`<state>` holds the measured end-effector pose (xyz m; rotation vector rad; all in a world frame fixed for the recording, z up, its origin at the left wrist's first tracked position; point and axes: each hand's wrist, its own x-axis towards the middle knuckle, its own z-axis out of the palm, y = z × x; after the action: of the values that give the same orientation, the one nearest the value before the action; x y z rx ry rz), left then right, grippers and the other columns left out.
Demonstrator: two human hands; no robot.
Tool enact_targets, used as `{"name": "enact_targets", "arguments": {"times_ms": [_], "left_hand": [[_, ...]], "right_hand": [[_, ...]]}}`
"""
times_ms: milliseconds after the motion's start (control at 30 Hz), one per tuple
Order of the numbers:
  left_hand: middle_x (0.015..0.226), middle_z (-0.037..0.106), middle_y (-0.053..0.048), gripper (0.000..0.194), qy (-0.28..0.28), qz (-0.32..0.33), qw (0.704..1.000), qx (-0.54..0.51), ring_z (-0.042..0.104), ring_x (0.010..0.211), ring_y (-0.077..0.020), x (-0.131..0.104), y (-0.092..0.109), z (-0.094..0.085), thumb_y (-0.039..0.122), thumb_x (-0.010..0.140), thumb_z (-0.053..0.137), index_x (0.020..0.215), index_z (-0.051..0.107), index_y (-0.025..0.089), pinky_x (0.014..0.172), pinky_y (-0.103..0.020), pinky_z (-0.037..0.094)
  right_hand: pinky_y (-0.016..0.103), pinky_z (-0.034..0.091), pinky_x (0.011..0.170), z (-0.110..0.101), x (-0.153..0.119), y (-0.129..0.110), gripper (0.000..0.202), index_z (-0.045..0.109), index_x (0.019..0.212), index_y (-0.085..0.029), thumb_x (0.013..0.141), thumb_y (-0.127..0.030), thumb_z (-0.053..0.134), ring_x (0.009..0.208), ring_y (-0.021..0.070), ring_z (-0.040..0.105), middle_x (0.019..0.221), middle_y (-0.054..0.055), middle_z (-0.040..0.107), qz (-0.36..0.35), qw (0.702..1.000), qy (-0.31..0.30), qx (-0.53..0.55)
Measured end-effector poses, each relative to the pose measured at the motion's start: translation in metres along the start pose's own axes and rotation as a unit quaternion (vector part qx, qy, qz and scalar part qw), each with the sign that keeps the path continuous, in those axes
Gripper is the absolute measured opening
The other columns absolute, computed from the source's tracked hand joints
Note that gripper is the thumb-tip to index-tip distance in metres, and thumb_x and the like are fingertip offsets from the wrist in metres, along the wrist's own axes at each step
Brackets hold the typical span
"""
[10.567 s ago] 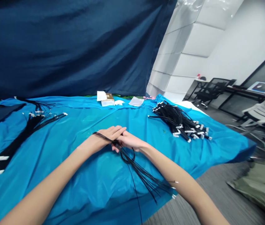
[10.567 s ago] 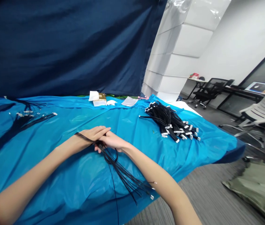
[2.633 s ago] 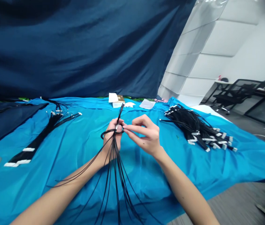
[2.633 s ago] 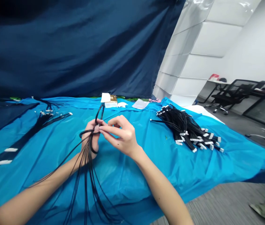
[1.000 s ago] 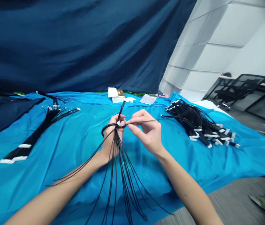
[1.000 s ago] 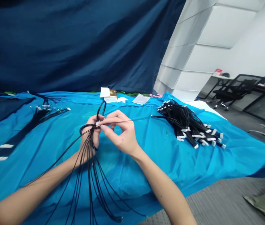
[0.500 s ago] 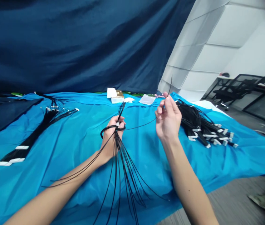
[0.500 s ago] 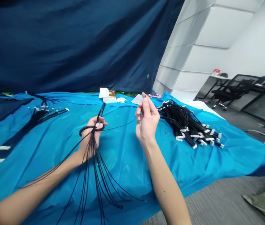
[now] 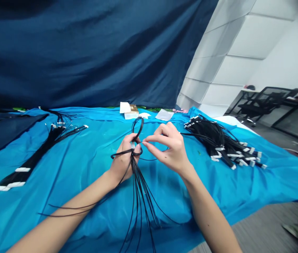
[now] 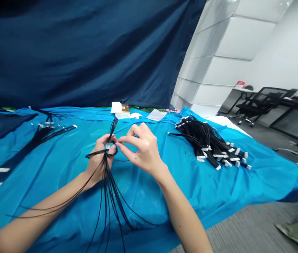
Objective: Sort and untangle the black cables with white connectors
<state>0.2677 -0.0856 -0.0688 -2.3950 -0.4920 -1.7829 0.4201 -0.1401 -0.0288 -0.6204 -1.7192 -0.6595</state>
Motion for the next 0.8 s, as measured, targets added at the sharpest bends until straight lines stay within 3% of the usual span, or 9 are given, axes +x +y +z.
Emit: {"name": "enact_targets", "arguments": {"times_ms": [133, 433, 800], "left_hand": [[0.098, 0.054, -0.007, 0.038, 0.008, 0.061, 0.997, 0.051, 0.055, 0.092, -0.0149, 0.0016, 0.0015, -0.0011, 0.014, 0.084, 0.044, 0.121, 0.035, 0.021, 0.08, -0.029, 0.045], [0.094, 0.053, -0.007, 0.04, -0.018, 0.105, 0.991, 0.082, 0.053, 0.09, -0.0155, 0.0064, 0.0017, -0.0051, 0.013, 0.084, 0.044, 0.122, 0.032, 0.019, 0.079, -0.029, 0.045], [0.096, 0.053, -0.008, 0.037, -0.034, 0.098, 0.991, 0.082, 0.052, 0.091, -0.0159, 0.0053, -0.0001, -0.005, 0.014, 0.084, 0.043, 0.12, 0.033, 0.016, 0.08, -0.031, 0.045]], "right_hand": [[0.028, 0.033, 0.058, -0.0009, -0.0008, -0.0005, 0.009, 0.065, 0.072, -0.019, 0.077, -0.024, 0.058, 0.064, 0.0129, 0.038, 0.064, 0.001, 0.049, -0.004, 1.0, -0.002, -0.012], [0.028, 0.034, 0.059, -0.0009, -0.0005, -0.0009, 0.01, 0.063, 0.07, -0.02, 0.077, -0.024, 0.057, 0.063, 0.0132, 0.039, 0.064, 0.001, 0.048, -0.004, 1.0, -0.002, -0.02], [0.028, 0.034, 0.059, -0.0018, -0.0017, 0.0, 0.01, 0.063, 0.07, -0.019, 0.077, -0.024, 0.057, 0.063, 0.0131, 0.04, 0.064, 0.001, 0.048, -0.001, 1.0, -0.01, -0.019]]}}
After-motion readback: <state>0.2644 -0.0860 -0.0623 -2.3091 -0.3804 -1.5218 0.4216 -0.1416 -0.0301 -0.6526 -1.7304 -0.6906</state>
